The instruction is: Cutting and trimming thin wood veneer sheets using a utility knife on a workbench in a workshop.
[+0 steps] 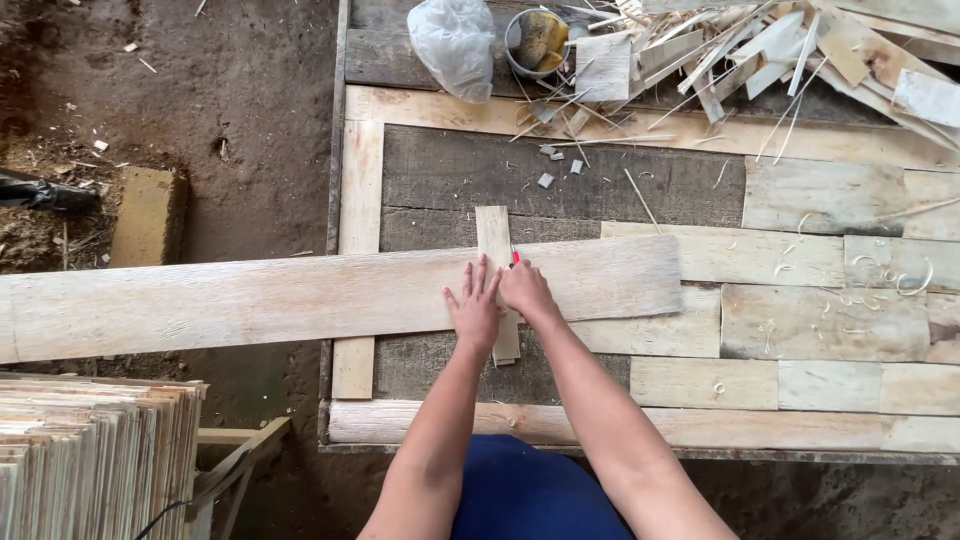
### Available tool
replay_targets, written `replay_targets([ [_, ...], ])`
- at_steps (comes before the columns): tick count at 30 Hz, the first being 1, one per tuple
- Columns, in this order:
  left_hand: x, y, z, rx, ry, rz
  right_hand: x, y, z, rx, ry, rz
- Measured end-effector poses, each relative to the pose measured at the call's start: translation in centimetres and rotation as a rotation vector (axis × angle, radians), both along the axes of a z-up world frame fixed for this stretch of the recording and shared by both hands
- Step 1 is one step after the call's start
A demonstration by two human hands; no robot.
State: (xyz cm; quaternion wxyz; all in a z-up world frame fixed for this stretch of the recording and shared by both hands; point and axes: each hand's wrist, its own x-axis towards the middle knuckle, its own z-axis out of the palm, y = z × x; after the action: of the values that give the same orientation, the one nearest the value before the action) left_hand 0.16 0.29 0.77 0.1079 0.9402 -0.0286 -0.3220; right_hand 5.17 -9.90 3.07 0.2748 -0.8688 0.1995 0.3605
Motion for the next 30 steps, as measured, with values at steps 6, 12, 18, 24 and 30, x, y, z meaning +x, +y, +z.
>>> replay_targets([
  [6,0.3,-0.2,1.0,0.029,0.009,-0.009,0.5,0.3,-3.3,-0.034,0.019,0.017],
  [12,-0.1,-0.3,-0.3,0.009,0.020,0.020,-1.4,0.3,0.1,-0.005,0.073,-0.052],
  [18,-0.4,-0.1,-0.3,-0.017,0.009,0.014,-5.0,0.0,0.3,-0.009,0.090,-0.067],
  [24,0.1,-0.1,-0.4,0.024,-0.030,-0.003,-8.1,-0.8,-0.1,0.023,0.115,0.015],
  [30,0.0,0.0,-1.2,0.040,-0.039,0.000,-11.5,-0.2,3.6,0.034,0.124,0.017],
])
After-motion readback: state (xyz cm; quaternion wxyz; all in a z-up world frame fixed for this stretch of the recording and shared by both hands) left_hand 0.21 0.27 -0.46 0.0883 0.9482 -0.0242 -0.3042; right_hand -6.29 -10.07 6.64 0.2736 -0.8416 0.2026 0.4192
